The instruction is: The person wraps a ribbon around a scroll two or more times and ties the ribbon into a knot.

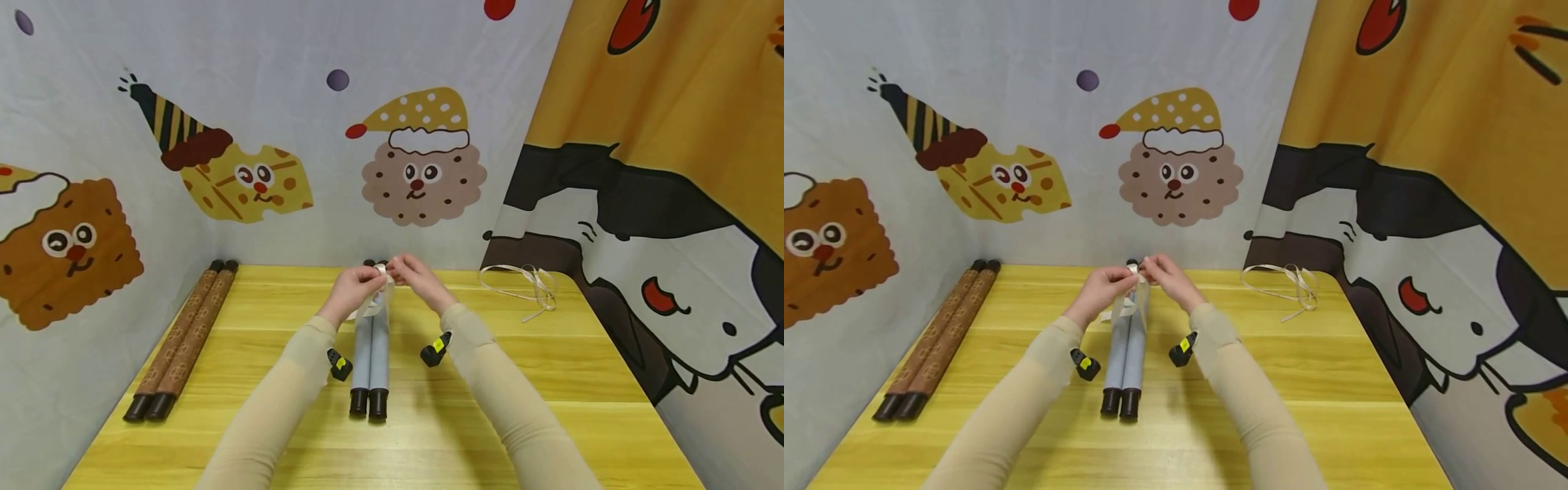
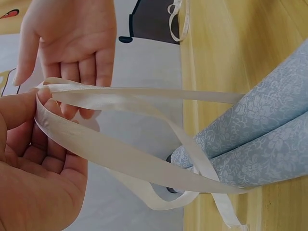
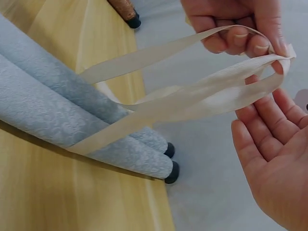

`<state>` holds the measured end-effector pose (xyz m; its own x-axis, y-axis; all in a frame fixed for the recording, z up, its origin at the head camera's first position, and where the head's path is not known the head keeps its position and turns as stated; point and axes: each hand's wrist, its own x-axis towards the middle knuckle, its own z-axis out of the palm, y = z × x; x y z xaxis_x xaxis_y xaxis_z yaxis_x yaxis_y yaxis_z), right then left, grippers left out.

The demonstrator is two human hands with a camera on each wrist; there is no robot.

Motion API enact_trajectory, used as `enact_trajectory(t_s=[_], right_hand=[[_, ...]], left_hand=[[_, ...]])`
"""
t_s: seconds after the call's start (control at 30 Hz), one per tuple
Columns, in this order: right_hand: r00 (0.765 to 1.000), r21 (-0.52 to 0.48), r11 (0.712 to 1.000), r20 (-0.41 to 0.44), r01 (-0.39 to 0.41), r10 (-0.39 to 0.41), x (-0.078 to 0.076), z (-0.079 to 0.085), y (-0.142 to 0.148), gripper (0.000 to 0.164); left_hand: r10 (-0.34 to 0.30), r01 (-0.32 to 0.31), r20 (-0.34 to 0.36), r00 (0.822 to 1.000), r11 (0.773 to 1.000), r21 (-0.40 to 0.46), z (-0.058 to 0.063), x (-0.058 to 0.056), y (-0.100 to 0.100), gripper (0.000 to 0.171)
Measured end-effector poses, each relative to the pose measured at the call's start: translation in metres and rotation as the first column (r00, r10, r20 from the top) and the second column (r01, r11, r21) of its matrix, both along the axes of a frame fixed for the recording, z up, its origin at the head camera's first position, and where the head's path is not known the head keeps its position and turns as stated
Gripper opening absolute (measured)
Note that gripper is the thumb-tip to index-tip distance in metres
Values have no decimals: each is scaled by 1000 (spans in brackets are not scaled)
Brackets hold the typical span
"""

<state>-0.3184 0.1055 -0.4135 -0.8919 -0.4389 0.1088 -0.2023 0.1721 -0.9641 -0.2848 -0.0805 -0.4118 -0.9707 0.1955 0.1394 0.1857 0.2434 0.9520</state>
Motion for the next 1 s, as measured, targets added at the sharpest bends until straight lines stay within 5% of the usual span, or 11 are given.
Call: enact_trajectory(t_s=[0.5, 0.77, 1.0], right_hand=[[990, 103, 993, -135, 64, -50, 6, -11, -3, 23], [963, 158, 976, -247, 148, -106, 8, -7, -7, 21], [938, 169, 975, -336, 145, -82, 9, -2, -9, 14]], left_hand=[[52, -52, -19, 998, 999, 8, -4, -1, -2, 18], [75, -75, 3, 997, 997, 19, -7, -3, -2, 19], [76, -77, 24, 997, 996, 53, -7, -1, -5, 20]])
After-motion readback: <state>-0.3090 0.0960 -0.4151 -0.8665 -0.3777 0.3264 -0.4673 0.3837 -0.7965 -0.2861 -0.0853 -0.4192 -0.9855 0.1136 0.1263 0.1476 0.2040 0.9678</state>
